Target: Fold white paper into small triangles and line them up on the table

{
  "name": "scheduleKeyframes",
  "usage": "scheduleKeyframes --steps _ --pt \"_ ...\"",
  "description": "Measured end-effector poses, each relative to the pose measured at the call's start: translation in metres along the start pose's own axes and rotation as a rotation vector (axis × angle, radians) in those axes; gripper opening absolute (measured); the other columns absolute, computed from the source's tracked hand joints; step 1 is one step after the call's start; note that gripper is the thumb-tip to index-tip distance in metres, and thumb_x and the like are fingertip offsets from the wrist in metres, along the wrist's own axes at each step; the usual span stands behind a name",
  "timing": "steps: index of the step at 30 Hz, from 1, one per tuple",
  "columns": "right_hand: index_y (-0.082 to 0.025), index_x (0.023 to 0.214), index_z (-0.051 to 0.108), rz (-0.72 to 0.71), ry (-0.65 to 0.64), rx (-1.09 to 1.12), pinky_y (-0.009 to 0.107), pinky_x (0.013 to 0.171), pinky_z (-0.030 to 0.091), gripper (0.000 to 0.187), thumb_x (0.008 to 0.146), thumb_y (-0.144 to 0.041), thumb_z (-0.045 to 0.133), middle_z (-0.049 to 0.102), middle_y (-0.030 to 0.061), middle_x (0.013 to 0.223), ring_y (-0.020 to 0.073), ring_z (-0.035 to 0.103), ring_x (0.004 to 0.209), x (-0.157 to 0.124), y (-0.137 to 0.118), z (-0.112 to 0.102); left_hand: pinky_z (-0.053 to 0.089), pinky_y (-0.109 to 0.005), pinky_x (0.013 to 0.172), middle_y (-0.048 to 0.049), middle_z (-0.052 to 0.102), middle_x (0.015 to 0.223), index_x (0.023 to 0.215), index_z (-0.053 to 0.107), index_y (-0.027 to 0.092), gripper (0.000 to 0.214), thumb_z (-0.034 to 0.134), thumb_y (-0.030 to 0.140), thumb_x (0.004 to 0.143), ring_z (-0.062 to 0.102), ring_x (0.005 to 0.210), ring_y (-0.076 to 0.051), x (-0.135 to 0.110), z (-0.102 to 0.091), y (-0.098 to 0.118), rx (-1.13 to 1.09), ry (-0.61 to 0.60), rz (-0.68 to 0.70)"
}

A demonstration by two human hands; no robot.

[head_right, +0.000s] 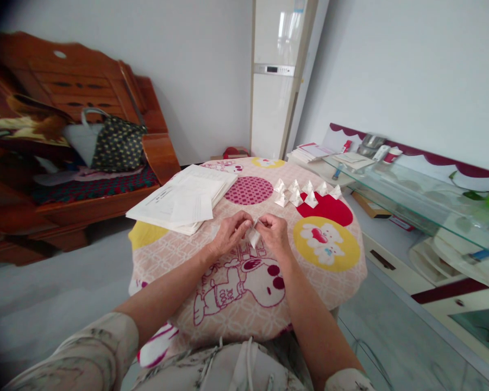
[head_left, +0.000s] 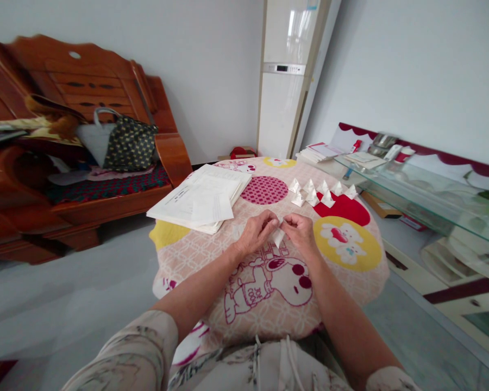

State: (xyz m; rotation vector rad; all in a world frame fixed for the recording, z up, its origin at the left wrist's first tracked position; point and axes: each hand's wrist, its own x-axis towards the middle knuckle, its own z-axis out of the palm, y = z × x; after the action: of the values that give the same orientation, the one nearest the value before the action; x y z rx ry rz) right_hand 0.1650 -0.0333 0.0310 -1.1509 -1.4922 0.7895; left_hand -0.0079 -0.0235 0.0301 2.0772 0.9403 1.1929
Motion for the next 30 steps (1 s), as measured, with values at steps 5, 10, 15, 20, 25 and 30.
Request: scheduleKeyframes --steps 5,10,15,20,25,30 --pt "-0.018 0.066 0.061 0.012 -0.057 0.049 0.023 0.045 0.034 0.019 0.076 -0.033 0.067 0.053 -0.0040 0.052 0.0108 0.048 0.047 -0.002 -0.002 -0.001 0.033 -0.023 0.057 0.0019 0.053 0.065 0.088 0.065 0.013 0.038 0.053 0.049 0.095 0.044 0.059 -0.010 0.006 0.000 -0.010 -0.145 -0.018 -0.018" --pt "-0.019 0.069 0.063 0.021 -0.080 0.069 0.023 0.047 0.038 0.018 0.081 -0.033 0.062 0.058 -0.0021 0.053 0.0124 0.052 0.048 -0.003 -0.001 -0.003 0.030 -0.023 0.055 0.0022 0.051 0.061 0.073 0.062 0.013 0.041 0.057 0.049 0.092 0.042 0.057 -0.010 0.009 -0.001 -0.015 -0.175 -0.021 -0.046" --pt "-0.019 0.068 0.062 -0.014 -0.139 0.022 0.023 0.046 0.037 0.021 0.083 -0.033 0.060 0.059 -0.0017 0.053 0.0116 0.050 0.046 -0.004 0.000 -0.004 0.031 -0.022 0.056 0.0016 0.055 0.066 0.078 0.064 0.013 0.035 0.061 0.046 0.089 0.042 0.058 -0.009 0.009 -0.004 -0.012 -0.194 -0.025 -0.060" --pt "-0.020 0.066 0.059 -0.004 -0.164 0.057 0.025 0.048 0.039 0.032 0.090 -0.041 0.055 0.061 -0.0005 0.052 0.0125 0.051 0.045 -0.005 -0.001 -0.002 0.030 -0.022 0.055 0.0028 0.052 0.061 0.073 0.063 0.013 0.031 0.062 0.041 0.088 0.039 0.056 -0.008 0.008 -0.005 -0.011 -0.198 -0.022 -0.060" --pt "-0.018 0.071 0.064 -0.011 -0.193 0.026 0.024 0.045 0.034 0.025 0.086 -0.038 0.062 0.061 -0.0012 0.053 0.0110 0.046 0.044 -0.005 0.001 -0.003 0.030 -0.023 0.054 0.0030 0.052 0.060 0.072 0.063 0.014 0.030 0.061 0.039 0.088 0.038 0.054 -0.008 0.009 -0.008 -0.009 -0.185 -0.017 -0.058" --pt "-0.018 0.068 0.065 -0.034 -0.202 -0.022 0.024 0.046 0.035 0.022 0.084 -0.033 0.061 0.060 -0.0015 0.053 0.0113 0.047 0.046 -0.005 0.002 -0.002 0.030 -0.024 0.056 0.0025 0.054 0.062 0.076 0.064 0.014 0.026 0.059 0.036 0.089 0.041 0.056 -0.009 0.009 -0.009 -0.006 -0.001 0.011 -0.010"
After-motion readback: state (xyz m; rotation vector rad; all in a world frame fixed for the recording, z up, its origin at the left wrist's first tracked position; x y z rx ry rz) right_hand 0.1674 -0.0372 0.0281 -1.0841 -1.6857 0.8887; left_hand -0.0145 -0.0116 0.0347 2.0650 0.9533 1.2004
